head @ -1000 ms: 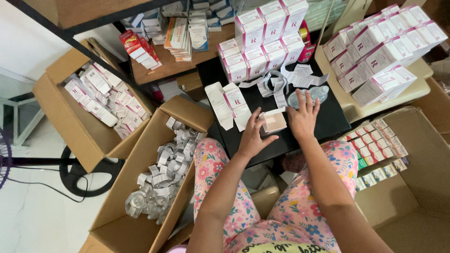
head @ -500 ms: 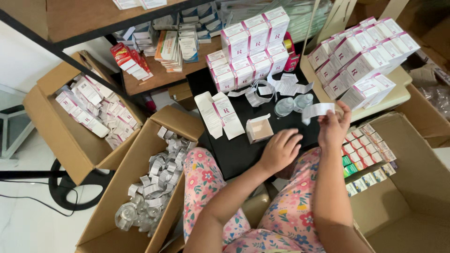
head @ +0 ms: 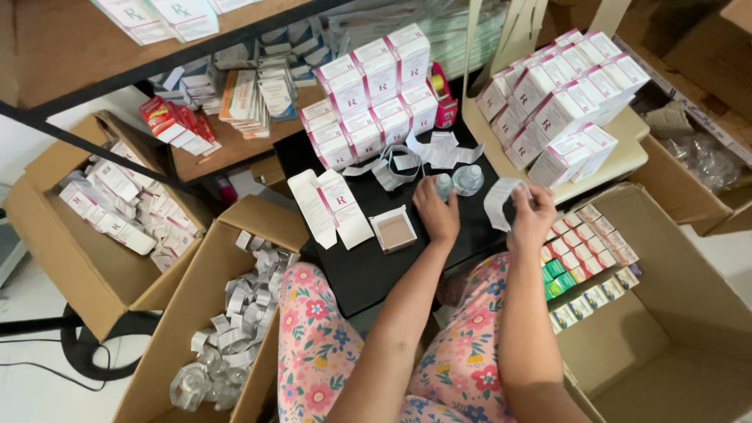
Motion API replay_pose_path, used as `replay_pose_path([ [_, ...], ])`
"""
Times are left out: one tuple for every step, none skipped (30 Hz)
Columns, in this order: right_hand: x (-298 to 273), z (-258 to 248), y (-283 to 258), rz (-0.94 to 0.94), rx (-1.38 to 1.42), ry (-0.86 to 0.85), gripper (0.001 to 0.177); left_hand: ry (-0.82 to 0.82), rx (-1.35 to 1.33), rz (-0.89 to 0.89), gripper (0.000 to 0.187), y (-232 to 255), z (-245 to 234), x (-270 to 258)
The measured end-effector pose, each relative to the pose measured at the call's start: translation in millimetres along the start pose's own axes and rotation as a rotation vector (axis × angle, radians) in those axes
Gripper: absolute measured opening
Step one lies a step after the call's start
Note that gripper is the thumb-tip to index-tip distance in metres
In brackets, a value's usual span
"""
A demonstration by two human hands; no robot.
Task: The person sits on the floor and repeatedly picks up small clear plastic bottles, places them into white cardboard boxes, and closes the boxes. The person also handles loose labels and stacks the closed boxes on a nearby table.
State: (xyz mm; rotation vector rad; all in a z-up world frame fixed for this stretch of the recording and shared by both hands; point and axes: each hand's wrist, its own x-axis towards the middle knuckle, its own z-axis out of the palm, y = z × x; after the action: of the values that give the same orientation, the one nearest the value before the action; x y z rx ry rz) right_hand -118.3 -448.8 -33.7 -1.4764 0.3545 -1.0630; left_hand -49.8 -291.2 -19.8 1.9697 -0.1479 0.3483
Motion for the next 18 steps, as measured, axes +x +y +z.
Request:
replay_pose_path([
  [-5.8, 1.5, -5.5, -0.151, -0.244, -0.033, 0.011, -0.020, -0.004, 0.034, 0.051, -5.4, -1.3, -6.4],
  [-10.6, 3.3, -12.2, -0.041, -0.221, -0.004, 0.011, -0.041, -0.009, 0.069, 0.048, -10.3, -3.7, -14.1],
  [-11.8, 10.8, -17.7, 0.065, -0.188, 0.023, 0.012, -0.054, -0.011, 0.108, 0.045, -15.4, -6.9, -17.6],
  [-13.2, 18.0, -24.1, 0.171, -0.155, 0.049, 0.014, -0.108, -0.021, 0.140, 0.047, -19.0, -11.1, -24.4],
  [-13.0, 25.3, -30.9, 0.140, -0.244, 0.022, 0.014, -0.164, -0.032, 0.174, 0.048, -21.0, -15.7, -33.1],
  [-13.1, 32.4, -37.3, 0.108, -0.333, -0.007, 0.015, -0.219, -0.044, 0.208, 0.050, -23.0, -21.0, -41.5],
  [-14.0, 35.8, -43.6, 0.073, -0.426, -0.030, 0.016, -0.219, -0.084, 0.192, 0.052, -24.2, -24.3, -50.6],
  [-16.2, 39.3, -48.6, 0.033, -0.501, -0.092, 0.013, -0.219, -0.124, 0.176, 0.055, -25.7, -28.0, -60.0],
  [-18.0, 41.4, -52.4, -0.009, -0.577, -0.158, 0.012, -0.217, -0.165, 0.155, 0.057, -26.5, -30.2, -68.4],
  [-20.4, 42.8, -55.1, -0.050, -0.652, -0.226, 0.011, -0.170, -0.092, 0.175, 0.058, -27.6, -31.9, -74.5],
  [-21.9, 44.1, -56.3, -0.027, -0.760, -0.287, 0.010, -0.121, -0.021, 0.198, 0.059, -28.1, -32.4, -78.7],
  [-23.8, 45.1, -56.6, -0.003, -0.869, -0.349, 0.008, -0.072, 0.050, 0.221, 0.061, -28.0, -33.3, -82.0],
  [-23.9, 44.3, -56.6, 0.022, -0.977, -0.413, 0.006, -0.084, 0.116, 0.278, 0.061, -26.1, -33.0, -84.2],
  [-24.4, 43.1, -56.1, 0.033, -1.021, -0.437, 0.006, -0.096, 0.182, 0.335, 0.061, -23.9, -33.3, -85.3],
  [-25.6, 42.8, -54.2, 0.042, -1.063, -0.463, 0.007, -0.105, 0.248, 0.393, 0.062, -22.9, -34.6, -84.1],
  [-27.1, 41.8, -51.8, 0.051, -1.106, -0.488, 0.008, -0.128, 0.262, 0.392, 0.067, -21.8, -35.9, -82.3],
  [-28.2, 40.3, -49.1, 0.063, -1.112, -0.509, 0.010, -0.148, 0.278, 0.388, 0.072, -20.3, -36.7, -80.3],
  [-29.3, 38.6, -46.0, 0.076, -1.119, -0.530, 0.014, -0.169, 0.294, 0.384, 0.078, -19.2, -37.3, -77.0],
])
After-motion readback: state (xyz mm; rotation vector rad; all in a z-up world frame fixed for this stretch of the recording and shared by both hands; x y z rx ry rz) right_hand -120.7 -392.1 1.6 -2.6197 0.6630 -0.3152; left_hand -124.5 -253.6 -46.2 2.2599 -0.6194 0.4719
